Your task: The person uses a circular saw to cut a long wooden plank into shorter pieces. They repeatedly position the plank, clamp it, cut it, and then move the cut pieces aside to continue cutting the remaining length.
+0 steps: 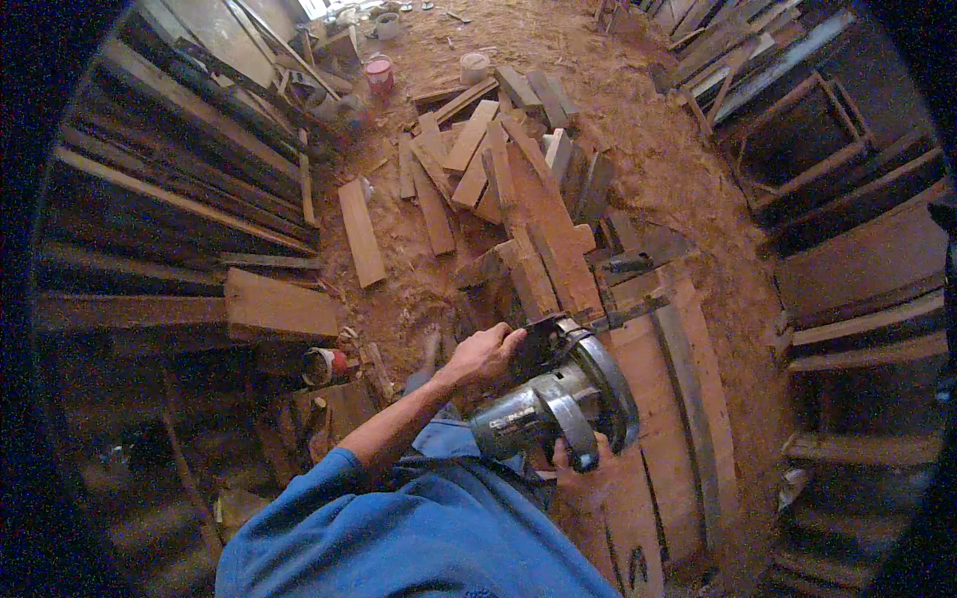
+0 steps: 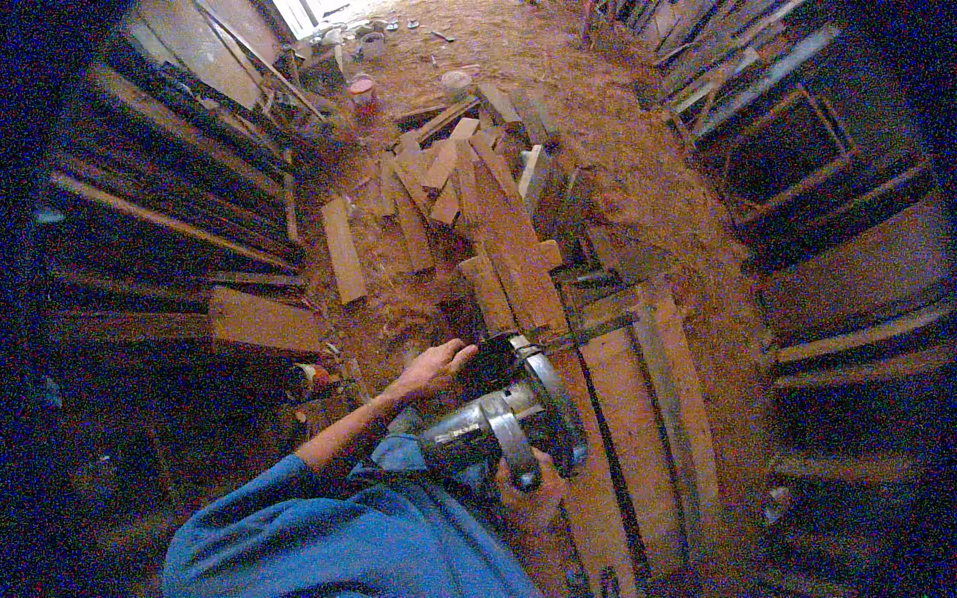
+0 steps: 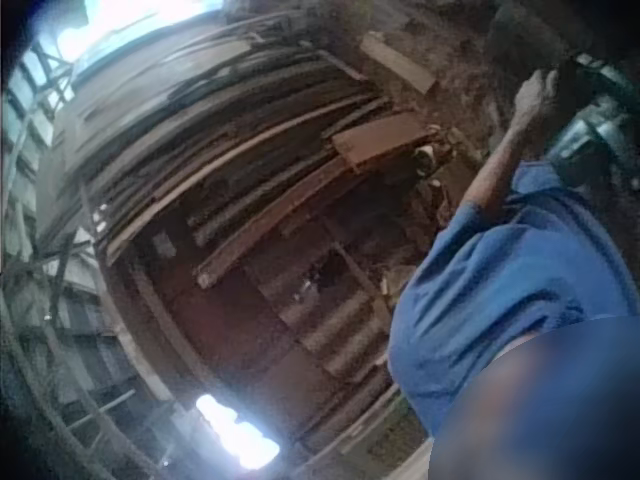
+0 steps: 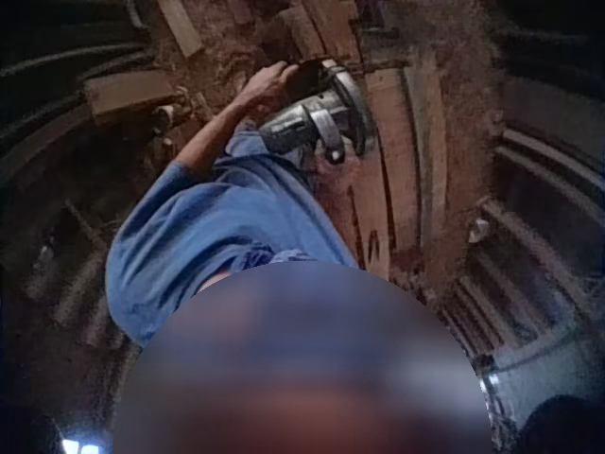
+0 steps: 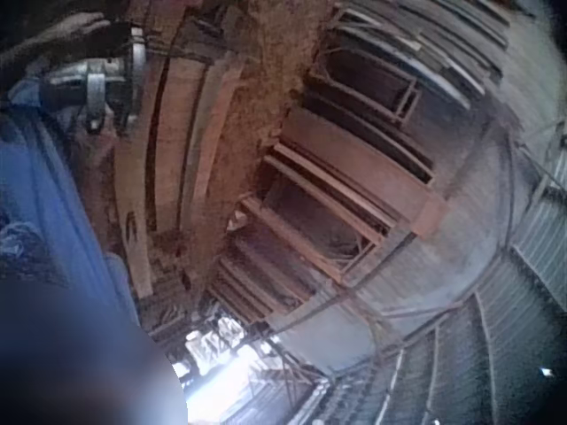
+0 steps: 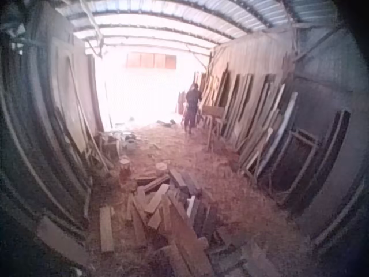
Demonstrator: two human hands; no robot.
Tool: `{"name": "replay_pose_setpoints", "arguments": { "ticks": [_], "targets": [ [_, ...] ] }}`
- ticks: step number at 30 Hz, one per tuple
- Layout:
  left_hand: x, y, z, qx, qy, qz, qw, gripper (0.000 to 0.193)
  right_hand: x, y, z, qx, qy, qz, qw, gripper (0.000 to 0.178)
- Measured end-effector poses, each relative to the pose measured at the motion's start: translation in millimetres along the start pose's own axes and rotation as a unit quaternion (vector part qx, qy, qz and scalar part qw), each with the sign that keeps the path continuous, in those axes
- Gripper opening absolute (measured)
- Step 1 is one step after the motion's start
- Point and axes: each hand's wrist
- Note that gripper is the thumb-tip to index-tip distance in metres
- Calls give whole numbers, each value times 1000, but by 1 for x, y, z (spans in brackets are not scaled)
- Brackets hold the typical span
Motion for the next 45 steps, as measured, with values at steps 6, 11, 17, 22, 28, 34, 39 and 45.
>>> {"name": "replay_pose_setpoints", "arguments": {
  "ticks": [6, 11, 17, 22, 28, 34, 39, 45],
  "targets": [
    [-26, -16, -20, 21, 26, -9, 999, 56, -1, 32, -14, -23, 68, -33, 997, 27],
    [-34, -21, -29, 44, 48, -17, 998, 56, -6, 41, -24, -19, 110, -80, 991, 27],
    [-40, -25, -34, 44, 47, -31, 997, 56, -11, 47, -29, -1, 102, -66, 993, 28],
    [-44, -29, -39, 40, 67, -32, 996, 56, -11, 53, -37, -10, 123, -58, 991, 27],
    [-50, -38, -37, 33, 62, -32, 997, 55, -9, 62, -30, -27, 143, -52, 988, 26],
    [-54, -41, -34, 41, 38, -54, 997, 54, -9, 65, -23, 22, 116, -59, 991, 27],
    [-54, -43, -34, 39, 53, -39, 997, 52, -19, 63, -32, -13, 109, -69, 991, 24],
    [-57, -46, -32, 28, 63, -39, 997, 53, -28, 62, -42, 8, 104, -69, 992, 26]
  ]
}}
Point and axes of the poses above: each hand's wrist, its own x-axis away from the middle knuckle, its own y-axis out of the palm, z = x × y, and after that the axes turned 14 degrees about z, right-handed
